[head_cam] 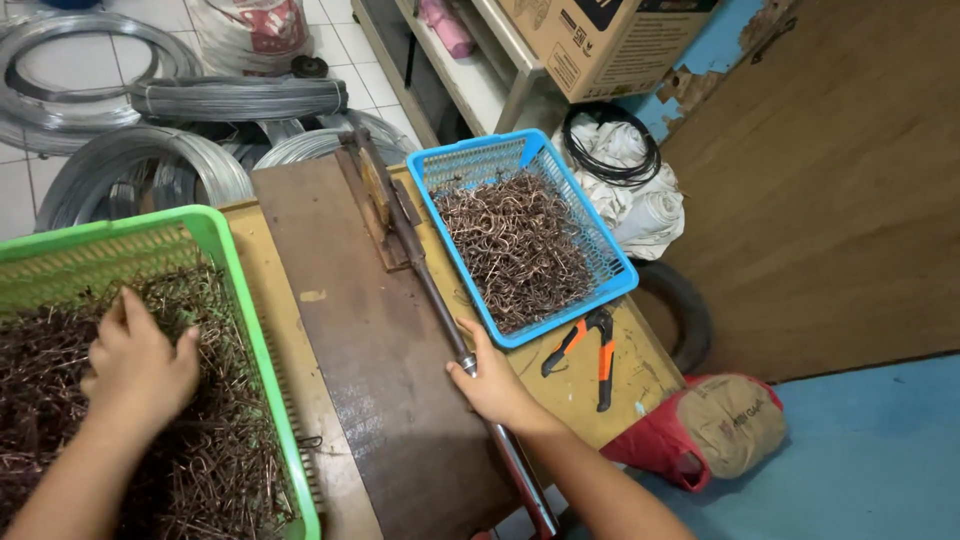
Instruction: Using a manual bending jig to shape small metal wire pieces into clips.
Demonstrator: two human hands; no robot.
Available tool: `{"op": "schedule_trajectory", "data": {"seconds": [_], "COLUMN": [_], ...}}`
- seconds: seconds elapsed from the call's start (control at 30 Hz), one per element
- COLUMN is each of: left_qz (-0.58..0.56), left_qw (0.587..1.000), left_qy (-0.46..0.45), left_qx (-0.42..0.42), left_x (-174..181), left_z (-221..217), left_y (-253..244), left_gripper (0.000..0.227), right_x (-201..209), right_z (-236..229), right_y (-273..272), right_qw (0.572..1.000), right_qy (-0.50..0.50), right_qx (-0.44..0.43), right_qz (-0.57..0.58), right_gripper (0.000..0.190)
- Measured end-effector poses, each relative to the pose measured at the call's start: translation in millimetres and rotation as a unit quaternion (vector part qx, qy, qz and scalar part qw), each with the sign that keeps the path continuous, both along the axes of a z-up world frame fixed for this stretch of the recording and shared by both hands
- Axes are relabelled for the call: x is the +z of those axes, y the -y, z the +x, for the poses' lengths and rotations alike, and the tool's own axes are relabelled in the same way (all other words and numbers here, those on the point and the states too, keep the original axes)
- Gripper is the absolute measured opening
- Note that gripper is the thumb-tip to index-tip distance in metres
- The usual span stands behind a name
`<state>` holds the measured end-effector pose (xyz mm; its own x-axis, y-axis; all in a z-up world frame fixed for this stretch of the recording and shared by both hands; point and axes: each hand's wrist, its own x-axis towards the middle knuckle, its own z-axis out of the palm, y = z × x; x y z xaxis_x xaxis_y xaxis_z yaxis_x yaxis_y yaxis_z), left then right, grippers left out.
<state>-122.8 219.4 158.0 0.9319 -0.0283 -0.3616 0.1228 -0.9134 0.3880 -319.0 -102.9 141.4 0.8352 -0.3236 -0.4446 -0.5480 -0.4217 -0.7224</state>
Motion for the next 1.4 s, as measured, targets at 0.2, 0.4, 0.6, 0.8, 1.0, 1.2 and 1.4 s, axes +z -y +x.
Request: {"op": "schedule_trajectory", "data": {"seconds": [0.2,0.4,0.6,0.8,1.0,1.2,1.4], "left_qz": [0.136,0.215,0.233,0.158,0.008,-0.226,-0.472], "left_qw": [0.983,0.951,0.931,0.952,0.986,0.966,0.865], "left_qy": [0.048,-0.08,-0.08,-0.054,-0.108,-0.121,-0.135], "left_qx": [-0.113,-0.205,-0.271,-0.255,-0.129,-0.009,0.108], "left_x": [-101.2,-97.3,-83.2,-107.0,-68.6,-35.8,-47.9], "left_z": [-8.3,-6.4,-19.4,0.2,4.9,-1.1,1.6], "left_y": [-25.6,-24.4,-28.9,-43.1,-64.7,-64.5,-64.4], "left_gripper": [0.073,0.094,0.08,0.034,0.028,0.017,0.018], "right_x": [-9.1,-21.7,-18.4,-20.5,-16.9,-29.7,-35.5], "right_z": [0.0,-0.1,-0.9,-1.5,-1.8,-2.7,-2.4], "right_y": [3.4,7.3,5.5,6.8,4.2,8.9,11.1], "right_qw": [1.0,1.0,0.999,0.999,0.999,0.999,0.999], "right_qy": [0.001,0.013,0.012,0.017,0.008,0.032,0.047], "right_qx": [-0.006,-0.013,-0.027,-0.026,-0.037,-0.024,-0.024], "right_qz": [0.006,-0.005,0.021,0.012,0.021,0.015,0.004], "right_gripper": [0.071,0.07,0.071,0.071,0.071,0.072,0.068]}}
